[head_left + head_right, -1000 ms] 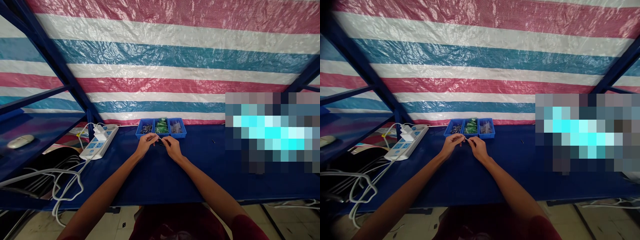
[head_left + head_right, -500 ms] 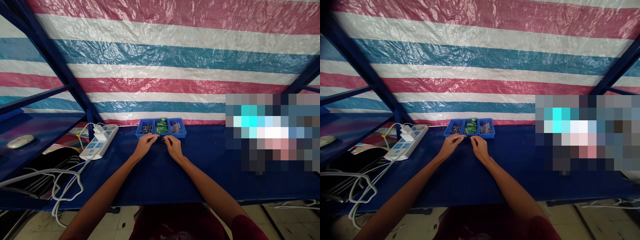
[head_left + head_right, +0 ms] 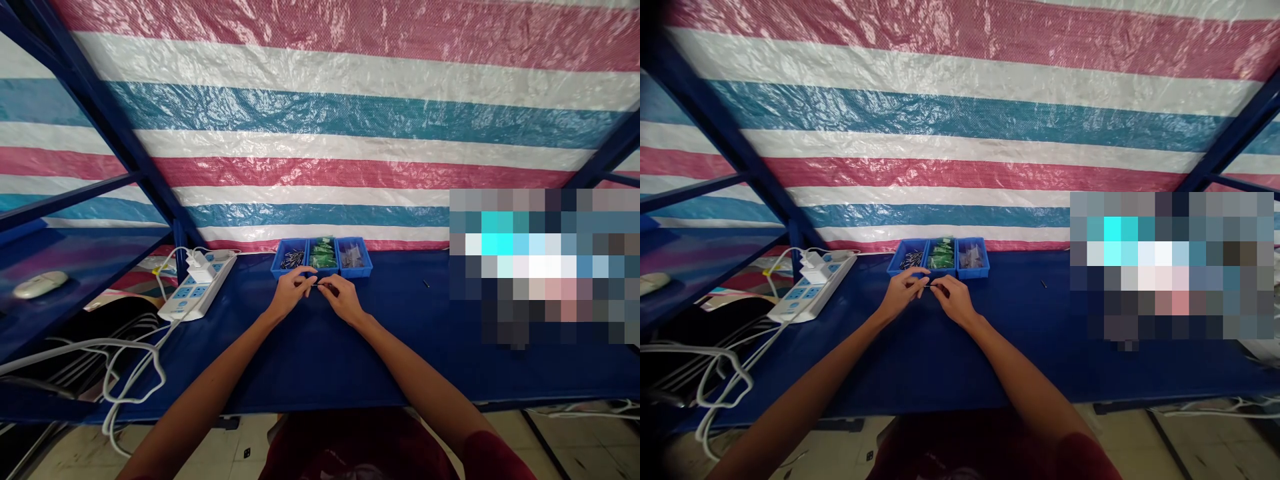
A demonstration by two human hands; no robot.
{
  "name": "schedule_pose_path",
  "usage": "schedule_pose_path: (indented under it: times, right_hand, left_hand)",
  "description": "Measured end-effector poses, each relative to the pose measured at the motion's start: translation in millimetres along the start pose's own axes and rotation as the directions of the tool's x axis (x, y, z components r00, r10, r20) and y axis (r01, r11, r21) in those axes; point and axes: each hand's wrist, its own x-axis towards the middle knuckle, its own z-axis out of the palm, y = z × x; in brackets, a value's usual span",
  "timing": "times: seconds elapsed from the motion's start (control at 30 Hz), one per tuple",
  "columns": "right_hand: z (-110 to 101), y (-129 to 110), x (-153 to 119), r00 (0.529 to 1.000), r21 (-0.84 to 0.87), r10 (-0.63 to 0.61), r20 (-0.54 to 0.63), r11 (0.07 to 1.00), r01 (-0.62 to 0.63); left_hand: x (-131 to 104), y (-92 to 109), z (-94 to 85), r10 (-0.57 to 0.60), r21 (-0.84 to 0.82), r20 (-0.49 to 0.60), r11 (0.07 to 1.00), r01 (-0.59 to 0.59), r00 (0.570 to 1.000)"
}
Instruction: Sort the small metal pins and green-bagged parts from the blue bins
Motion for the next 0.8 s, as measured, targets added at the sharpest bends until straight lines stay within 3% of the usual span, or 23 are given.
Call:
schedule_pose_path:
  times: [0.3, 0.53, 0.8]
  right_hand:
    - [0.6, 0.4, 0.3, 0.999, -0.005, 0.038, 0.012, 0.999, -0.038]
    - [-2.4, -1.5, 2.6, 0.992, 0.002, 0.113, -0.055, 0.994, -0.113]
    - [-0.1, -0.7, 2.0, 0.993, 0.010, 0.114, 0.002, 0.993, -0.115]
  left_hand:
    - [0.1, 0.2, 0.8, -0.018, -0.065, 0.010, 0.998, 0.018, 1.000]
    - [4.4, -6.2, 1.4, -0.022, -0.164, -0.028, 0.986, 0.017, 0.999]
    - [4.9, -3.9, 3.3, -0.041, -0.225, -0.057, 0.974, 0.027, 0.998]
